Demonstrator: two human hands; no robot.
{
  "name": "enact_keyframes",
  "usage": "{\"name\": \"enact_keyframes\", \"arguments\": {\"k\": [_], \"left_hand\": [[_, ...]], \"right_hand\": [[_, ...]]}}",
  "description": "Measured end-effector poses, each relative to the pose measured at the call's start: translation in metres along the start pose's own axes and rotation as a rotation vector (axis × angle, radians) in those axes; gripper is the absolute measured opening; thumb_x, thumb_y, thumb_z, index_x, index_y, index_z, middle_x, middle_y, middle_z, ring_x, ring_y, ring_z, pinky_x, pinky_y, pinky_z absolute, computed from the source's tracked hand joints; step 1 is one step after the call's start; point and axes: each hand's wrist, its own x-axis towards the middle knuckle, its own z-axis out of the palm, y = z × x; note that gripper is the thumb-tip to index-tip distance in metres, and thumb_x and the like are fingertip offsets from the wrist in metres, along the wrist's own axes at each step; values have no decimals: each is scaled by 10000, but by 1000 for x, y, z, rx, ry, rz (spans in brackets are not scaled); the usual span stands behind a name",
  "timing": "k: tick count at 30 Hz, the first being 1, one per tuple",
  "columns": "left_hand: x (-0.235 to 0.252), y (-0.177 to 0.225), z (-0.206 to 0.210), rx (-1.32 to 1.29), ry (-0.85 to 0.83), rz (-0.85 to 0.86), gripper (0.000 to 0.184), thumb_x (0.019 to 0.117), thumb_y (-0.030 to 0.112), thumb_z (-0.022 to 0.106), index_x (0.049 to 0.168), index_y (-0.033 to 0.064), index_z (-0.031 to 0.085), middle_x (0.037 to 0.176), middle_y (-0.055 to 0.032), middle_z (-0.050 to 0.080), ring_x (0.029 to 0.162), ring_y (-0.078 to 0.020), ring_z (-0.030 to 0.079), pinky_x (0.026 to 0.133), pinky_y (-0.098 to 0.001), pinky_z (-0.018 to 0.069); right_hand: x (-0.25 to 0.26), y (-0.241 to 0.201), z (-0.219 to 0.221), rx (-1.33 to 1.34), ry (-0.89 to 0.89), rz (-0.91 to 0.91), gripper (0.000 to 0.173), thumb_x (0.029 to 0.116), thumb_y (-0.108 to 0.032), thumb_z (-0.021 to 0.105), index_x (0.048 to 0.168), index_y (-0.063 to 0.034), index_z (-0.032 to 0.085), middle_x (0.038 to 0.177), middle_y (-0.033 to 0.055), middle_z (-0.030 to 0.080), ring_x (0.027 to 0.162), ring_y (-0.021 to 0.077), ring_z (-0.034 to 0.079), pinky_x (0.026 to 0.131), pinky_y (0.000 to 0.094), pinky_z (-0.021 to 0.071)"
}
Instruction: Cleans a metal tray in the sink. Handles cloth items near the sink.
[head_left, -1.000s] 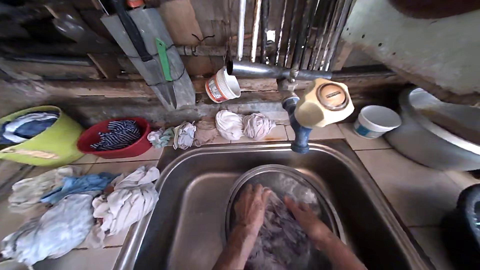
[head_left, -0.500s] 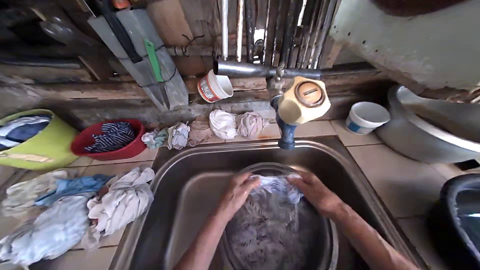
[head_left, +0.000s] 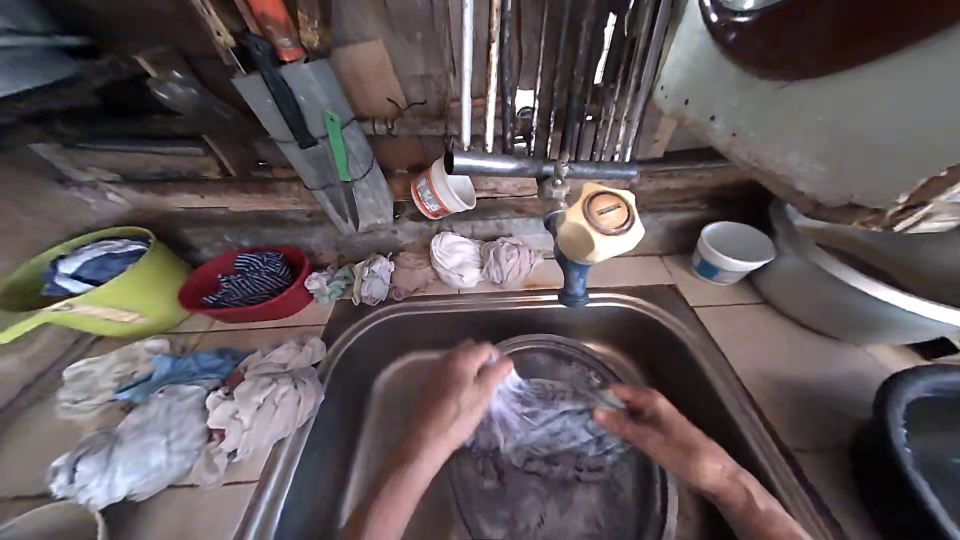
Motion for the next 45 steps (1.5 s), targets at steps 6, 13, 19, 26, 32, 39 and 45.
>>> {"name": "enact_keyframes", "arguments": {"k": [6, 13, 19, 26, 32, 39, 45], "left_hand": [[-10, -55, 106, 341, -414, -47, 842, 886, 526, 746, 1594, 240, 390, 1684, -131, 262, 1506, -394, 316, 1175, -586, 343], [10, -64, 147, 335, -675, -429, 574, 1025, 257, 592, 1530, 37, 431, 1504, -246, 505, 1383, -416, 502, 1115, -608, 403], [21, -47, 114, -221, -244, 188, 930, 677, 301, 935, 1478, 78, 517, 1410, -115, 603, 1317, -209, 558, 1135, -415, 449], [15, -66, 112, -652, 30, 34, 601, 684, 199, 893, 1208, 12, 666, 1296, -108, 639, 1150, -161, 642, 969, -340, 566], [-1, -12, 175, -214, 495, 368, 470, 769, 502, 830, 744, 58, 676, 736, -55, 677, 700, -145, 685, 682, -330, 597], [-6, -12, 159, -13, 285, 30, 493, 998, 441, 569, 831, 7, 733, 772, -140, 697, 767, -311, 707, 711, -521, 567], [41, -42, 116, 67, 26, -105, 585, 1021, 540, 532, 1231, 18, 689, 1267, -234, 639, 1205, -384, 616, 1044, -577, 478]], "right_hand": [[19, 28, 41, -533, -269, 414, 482, 1070, -380, 506, 1469, -111, 529, 1363, 199, 618, 1267, 364, 592, 1091, 581, 436], [29, 46, 73, -634, -381, 719, 539, 1045, -190, 552, 1530, -2, 414, 1540, 266, 443, 1444, 435, 402, 1178, 612, 294], [44, -4, 23, -243, -185, 190, 290, 1009, -253, 615, 1160, -21, 701, 983, 111, 699, 886, 184, 656, 855, 396, 545], [28, -20, 15, 663, 312, 210, 295, 971, -352, 629, 1073, -77, 664, 873, 75, 713, 769, 147, 699, 690, 340, 614], [24, -37, 88, 902, 507, 558, 335, 1100, -142, 274, 1289, -24, 525, 1073, 36, 692, 937, 39, 651, 860, 201, 527], [36, 3, 93, 615, 457, 495, 435, 1115, -314, 365, 1273, 16, 600, 1083, 130, 691, 974, 161, 670, 876, 356, 558], [9, 14, 42, 15, 176, 466, 352, 1087, -197, 438, 1325, 38, 548, 1119, 211, 668, 1030, 283, 656, 940, 467, 520]]}}
